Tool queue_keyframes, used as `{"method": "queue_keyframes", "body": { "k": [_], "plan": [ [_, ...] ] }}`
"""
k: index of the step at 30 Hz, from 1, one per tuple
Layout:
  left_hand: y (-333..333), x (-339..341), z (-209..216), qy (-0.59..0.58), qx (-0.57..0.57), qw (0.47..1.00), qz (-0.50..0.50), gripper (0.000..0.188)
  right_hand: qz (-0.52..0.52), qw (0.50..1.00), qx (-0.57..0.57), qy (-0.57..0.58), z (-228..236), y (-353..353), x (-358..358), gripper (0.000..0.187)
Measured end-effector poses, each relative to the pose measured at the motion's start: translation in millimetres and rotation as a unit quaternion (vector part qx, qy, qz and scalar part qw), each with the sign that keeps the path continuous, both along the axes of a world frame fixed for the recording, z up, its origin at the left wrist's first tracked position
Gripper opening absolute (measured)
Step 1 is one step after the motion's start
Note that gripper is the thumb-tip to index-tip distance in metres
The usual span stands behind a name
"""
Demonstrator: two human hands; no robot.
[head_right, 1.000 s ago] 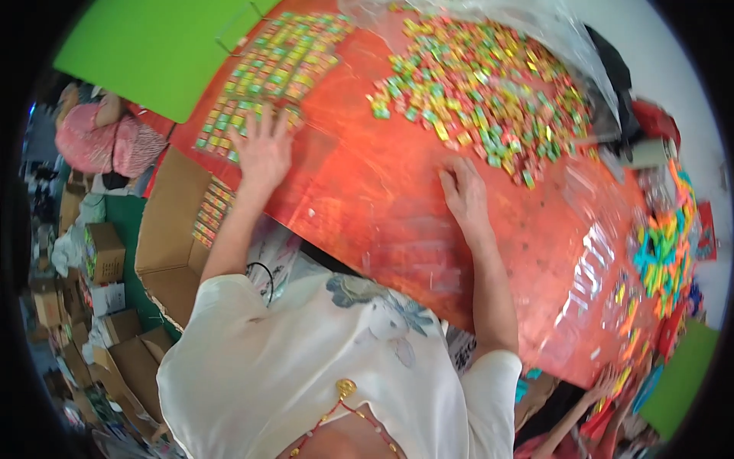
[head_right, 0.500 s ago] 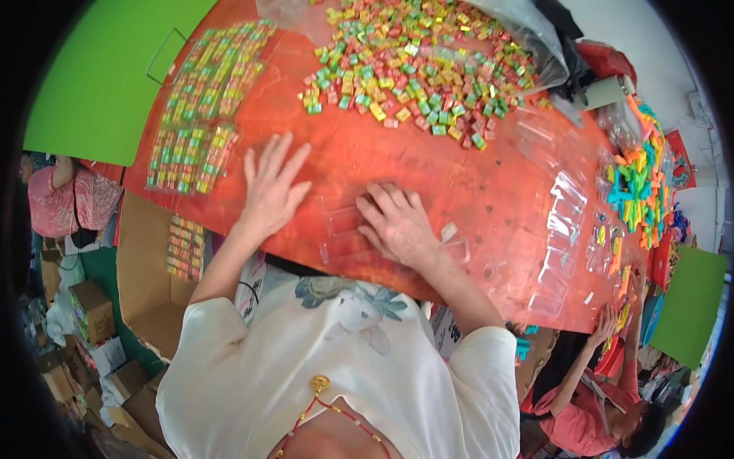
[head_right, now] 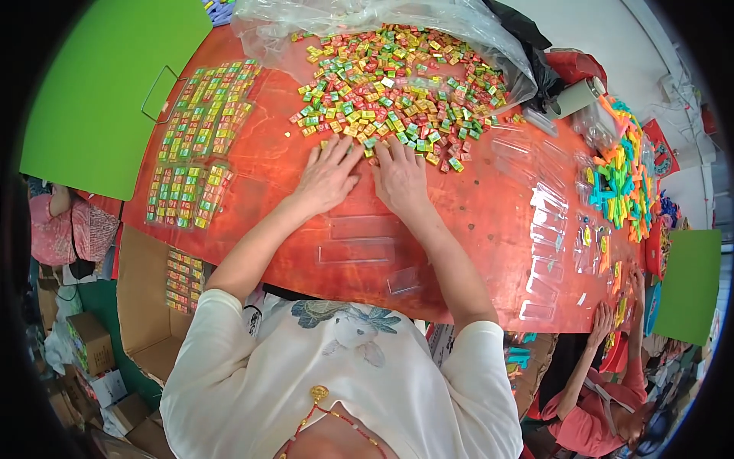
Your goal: Arranging small colorful toy tiles into organized rows on a workspace table.
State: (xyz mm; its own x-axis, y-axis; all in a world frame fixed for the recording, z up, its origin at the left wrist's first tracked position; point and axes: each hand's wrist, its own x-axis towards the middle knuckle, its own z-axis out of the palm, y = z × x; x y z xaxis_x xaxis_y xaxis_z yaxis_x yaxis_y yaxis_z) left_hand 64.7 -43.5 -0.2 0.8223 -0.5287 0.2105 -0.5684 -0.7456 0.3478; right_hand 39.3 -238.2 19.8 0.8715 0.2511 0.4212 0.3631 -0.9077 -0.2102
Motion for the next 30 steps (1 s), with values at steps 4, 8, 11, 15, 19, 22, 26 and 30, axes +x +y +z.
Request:
{"method": "queue_keyframes", "body": {
  "k": [4,8,11,15,19,22,26,30],
  "plan": [
    [24.3,-15.9,1.1,0.007,-0.032,0.999,-0.037,0.054,0.029,0.998,-0.051,0.033,-1.7,-9.8,-7.6,0.041],
    [62.6,-16.9,6.1,-0.021,-0.094,0.995,0.025,0.052,0.034,0.998,-0.049,0.03,5.2,-13.4,-23.0,0.03],
    [68.3,-9.6,18.5,0.0,-0.02,0.998,0.053,0.055,0.033,0.998,-0.038,0.022,12.3,-1.5,-18.5,0.029],
    [62.2,-0.8,28.3,0.016,0.056,0.997,0.052,0.055,0.069,0.997,-0.03,0.009,8.3,24.3,-9.0,0.027],
    [58.8,10.9,23.4,0.002,0.08,0.995,0.053,0.042,0.073,0.996,-0.051,0.011,1.4,33.9,-6.0,0.023],
    [55.2,13.8,19.8,-0.042,0.081,0.995,0.045,0.026,0.077,0.996,-0.045,0.013,0.2,34.2,-3.3,0.022],
    [48.7,7.9,21.0,-0.027,0.082,0.996,0.03,0.018,0.078,0.996,-0.051,0.014,-1.5,37.4,-0.1,0.022],
    [49.4,-1.5,24.4,-0.006,0.088,0.996,0.025,0.028,0.102,0.994,-0.027,-0.002,-3.0,30.3,4.1,0.025]
  ]
}}
